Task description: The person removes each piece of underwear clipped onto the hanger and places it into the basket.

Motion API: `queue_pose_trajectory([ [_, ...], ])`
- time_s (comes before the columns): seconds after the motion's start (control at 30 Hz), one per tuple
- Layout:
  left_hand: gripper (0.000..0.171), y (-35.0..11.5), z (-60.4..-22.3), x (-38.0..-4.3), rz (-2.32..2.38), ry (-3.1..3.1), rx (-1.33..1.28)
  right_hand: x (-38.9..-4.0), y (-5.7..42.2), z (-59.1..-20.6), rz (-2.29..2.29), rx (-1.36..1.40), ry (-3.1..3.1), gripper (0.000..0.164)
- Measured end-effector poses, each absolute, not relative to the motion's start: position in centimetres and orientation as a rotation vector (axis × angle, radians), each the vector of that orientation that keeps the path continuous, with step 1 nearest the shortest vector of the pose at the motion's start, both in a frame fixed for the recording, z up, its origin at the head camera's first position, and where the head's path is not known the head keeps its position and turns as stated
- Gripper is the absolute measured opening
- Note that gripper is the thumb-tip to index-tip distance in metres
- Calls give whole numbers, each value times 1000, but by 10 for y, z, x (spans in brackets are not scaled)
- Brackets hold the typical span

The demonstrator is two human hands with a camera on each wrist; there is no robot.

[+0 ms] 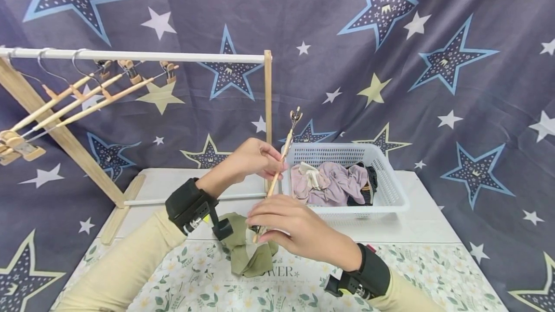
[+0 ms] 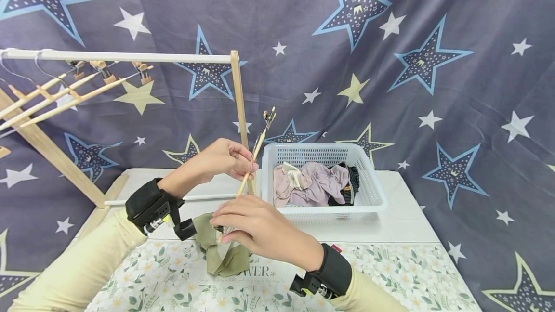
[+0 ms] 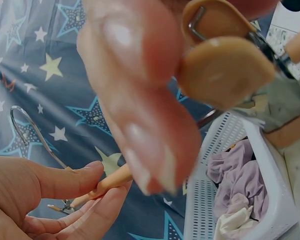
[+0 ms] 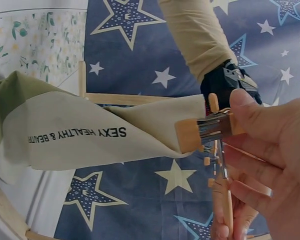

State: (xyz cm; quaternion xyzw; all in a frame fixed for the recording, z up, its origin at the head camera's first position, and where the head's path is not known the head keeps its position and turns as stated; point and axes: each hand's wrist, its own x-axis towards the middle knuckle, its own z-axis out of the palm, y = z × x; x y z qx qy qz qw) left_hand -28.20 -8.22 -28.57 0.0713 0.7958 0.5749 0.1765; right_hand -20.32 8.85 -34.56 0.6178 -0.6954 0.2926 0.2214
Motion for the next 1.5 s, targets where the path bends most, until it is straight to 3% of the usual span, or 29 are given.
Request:
queue_pose_trajectory([
  [0.27, 16, -83, -288, -282, 1597, 2206, 199, -207, 85, -352, 786, 1734, -1925, 39],
  [0.63, 10, -88, -291, -284, 1511, 2175, 329, -203, 88, -349, 788, 1847, -2079, 27],
  [0.97, 6, -87, -290, -282, 1498, 2149, 377, -203, 88, -348, 796, 1937, -2053, 39],
  [1.5, 8, -84, -292, -279, 1477, 2163, 455, -206, 83, -348, 773, 1909, -2058, 26],
])
